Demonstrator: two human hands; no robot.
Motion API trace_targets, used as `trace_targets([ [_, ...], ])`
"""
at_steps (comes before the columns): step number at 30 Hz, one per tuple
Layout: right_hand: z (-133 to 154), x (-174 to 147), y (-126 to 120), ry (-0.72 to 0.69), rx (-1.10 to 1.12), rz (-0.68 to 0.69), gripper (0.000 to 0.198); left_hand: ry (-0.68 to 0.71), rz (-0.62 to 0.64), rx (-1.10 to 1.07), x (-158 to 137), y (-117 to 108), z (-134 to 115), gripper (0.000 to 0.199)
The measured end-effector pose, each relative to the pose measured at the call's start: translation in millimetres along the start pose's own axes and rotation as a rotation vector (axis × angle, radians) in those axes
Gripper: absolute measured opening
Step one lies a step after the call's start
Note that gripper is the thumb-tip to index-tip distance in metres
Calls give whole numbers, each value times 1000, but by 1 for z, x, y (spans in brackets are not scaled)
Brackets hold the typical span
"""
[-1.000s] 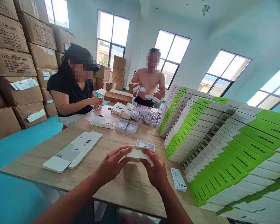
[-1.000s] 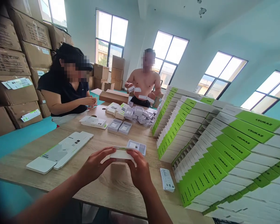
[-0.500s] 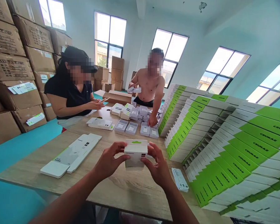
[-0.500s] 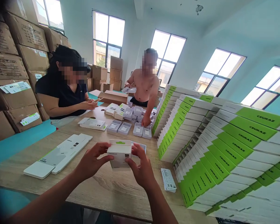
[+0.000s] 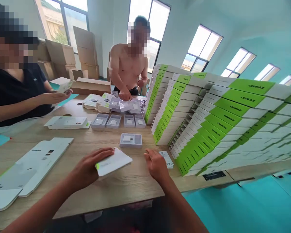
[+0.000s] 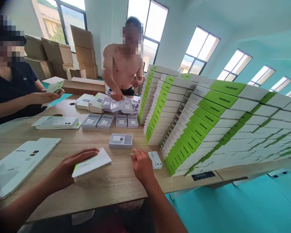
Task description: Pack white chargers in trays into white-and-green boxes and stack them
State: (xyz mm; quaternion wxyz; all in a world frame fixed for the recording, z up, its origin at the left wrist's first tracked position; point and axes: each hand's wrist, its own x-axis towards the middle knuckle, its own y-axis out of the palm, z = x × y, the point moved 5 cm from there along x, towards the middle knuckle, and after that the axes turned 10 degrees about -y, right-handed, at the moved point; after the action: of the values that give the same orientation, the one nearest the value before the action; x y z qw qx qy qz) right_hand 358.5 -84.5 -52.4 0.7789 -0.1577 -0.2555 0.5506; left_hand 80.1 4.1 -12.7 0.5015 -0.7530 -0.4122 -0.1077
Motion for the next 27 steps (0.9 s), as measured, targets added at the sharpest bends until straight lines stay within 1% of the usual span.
trace_targets([
  [2,-21,-10,-42,32,-187,-92,30,-203,-69,-80,4,-3,17,42],
  [4,-39,-18,-71,76,-333,-116,23,-427,-122,-113,5,-4,30,44],
  [6,-52,-22,-84,103,-434,-93,18,-609,-149,-124,4,-1,37,50],
  [7,-57,-22,-86,111,-472,-77,17,-657,-156,-133,3,2,38,54],
  [8,-61,-22,-86,116,-504,-63,17,-675,-157,-142,2,4,39,57],
  [10,-66,-19,-84,119,-555,-42,20,-652,-161,-157,0,9,41,60],
  [12,-68,-18,-83,109,-594,-30,22,-590,-148,-159,-2,12,44,60],
  [16,-66,-24,-79,54,-659,-12,22,-404,-72,-156,-6,16,47,48],
  [18,-62,-30,-74,19,-674,4,20,-349,-78,-158,-8,16,48,44],
  [22,-56,-37,-65,-26,-647,16,26,-319,-99,-184,-9,17,48,42],
  [25,-55,-37,-67,-26,-583,4,23,-345,-102,-208,-8,18,48,39],
  [27,-55,-35,-71,-10,-528,-10,23,-355,-126,-217,-8,17,47,40],
])
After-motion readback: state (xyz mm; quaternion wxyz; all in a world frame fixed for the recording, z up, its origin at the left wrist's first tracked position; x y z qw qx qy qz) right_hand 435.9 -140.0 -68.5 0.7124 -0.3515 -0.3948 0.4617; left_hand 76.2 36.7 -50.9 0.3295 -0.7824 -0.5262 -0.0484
